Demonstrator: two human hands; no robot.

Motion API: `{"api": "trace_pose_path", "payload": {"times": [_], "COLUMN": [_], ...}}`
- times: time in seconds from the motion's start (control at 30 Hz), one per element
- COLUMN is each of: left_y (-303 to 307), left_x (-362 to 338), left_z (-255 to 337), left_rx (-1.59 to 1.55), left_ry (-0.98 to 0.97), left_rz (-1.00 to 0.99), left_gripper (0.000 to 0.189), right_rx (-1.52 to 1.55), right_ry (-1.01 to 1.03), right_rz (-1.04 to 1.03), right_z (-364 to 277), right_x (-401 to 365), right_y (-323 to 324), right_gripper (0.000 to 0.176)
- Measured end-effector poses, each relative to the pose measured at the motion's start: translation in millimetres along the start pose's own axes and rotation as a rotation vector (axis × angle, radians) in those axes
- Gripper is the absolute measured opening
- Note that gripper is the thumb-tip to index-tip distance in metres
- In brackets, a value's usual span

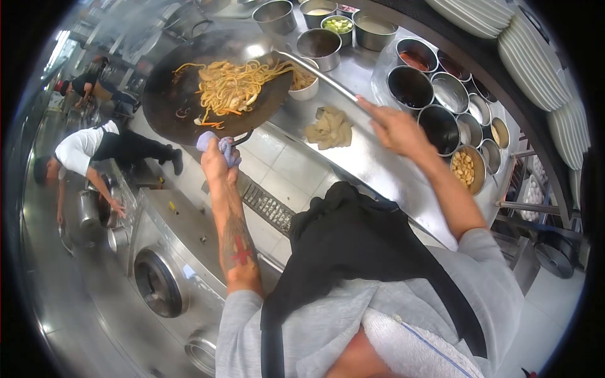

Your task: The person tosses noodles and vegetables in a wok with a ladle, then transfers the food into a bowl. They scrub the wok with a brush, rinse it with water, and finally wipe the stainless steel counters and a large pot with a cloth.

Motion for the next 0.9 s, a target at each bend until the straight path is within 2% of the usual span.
{"api": "trace_pose_path", "payload": {"times": [0.03, 0.13, 0.23, 0.37, 0.47, 0.6, 0.73, 0.83, 0.9], "left_y": [-1.4, -2.0, -13.5, -16.3, -16.0, -15.0, -8.7, -6.4, -10.7], "left_x": [-0.5, -2.1, 17.1, 37.1, 40.4, 44.3, 52.4, 51.3, 52.5], "left_z": [4.0, 14.9, 19.5, 22.0, 25.5, 24.1, 23.8, 26.0, 29.9], "left_rx": [0.0, 0.141, 0.174, 0.156, 0.154, 0.136, 0.11, 0.083, 0.127], "left_ry": [-0.001, -0.027, -0.003, 0.023, -0.033, -0.039, -0.005, 0.007, -0.01], "left_rz": [0.006, 0.068, 0.077, 0.087, 0.099, 0.108, 0.076, 0.069, 0.082], "left_gripper": [0.017, 0.02, 0.027, 0.03, 0.029, 0.027, 0.025, 0.022, 0.02], "right_rx": [0.003, -0.297, -0.337, -0.397, -0.448, -0.269, -0.103, -0.161, -0.229], "right_ry": [0.004, 0.068, 0.095, 0.022, -0.028, -0.056, -0.04, -0.007, 0.005], "right_rz": [-0.004, -0.16, -0.191, -0.181, -0.197, -0.167, -0.094, -0.122, -0.172], "right_z": [4.2, 24.2, 62.7, 75.2, 85.6, 72.7, 41.9, 46.0, 55.0], "right_x": [4.1, 14.1, 12.7, -11.3, -26.5, -29.4, 6.1, 20.9, 23.6], "right_y": [20.2, 44.3, 54.1, 78.8, 88.5, 69.3, 42.5, 34.1, 50.5], "right_gripper": [0.063, 0.069, 0.069, 0.068, 0.068, 0.065, 0.064, 0.065, 0.065]}}
Point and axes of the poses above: each hand's wrist, its own x-axis towards the middle knuckle, its own y-axis out of the back of the hand, z = x × y, the point moved 8 cm from there along x, towards the middle knuckle, and after that the axes turned 5 degrees about x, right-handed, at the moved point
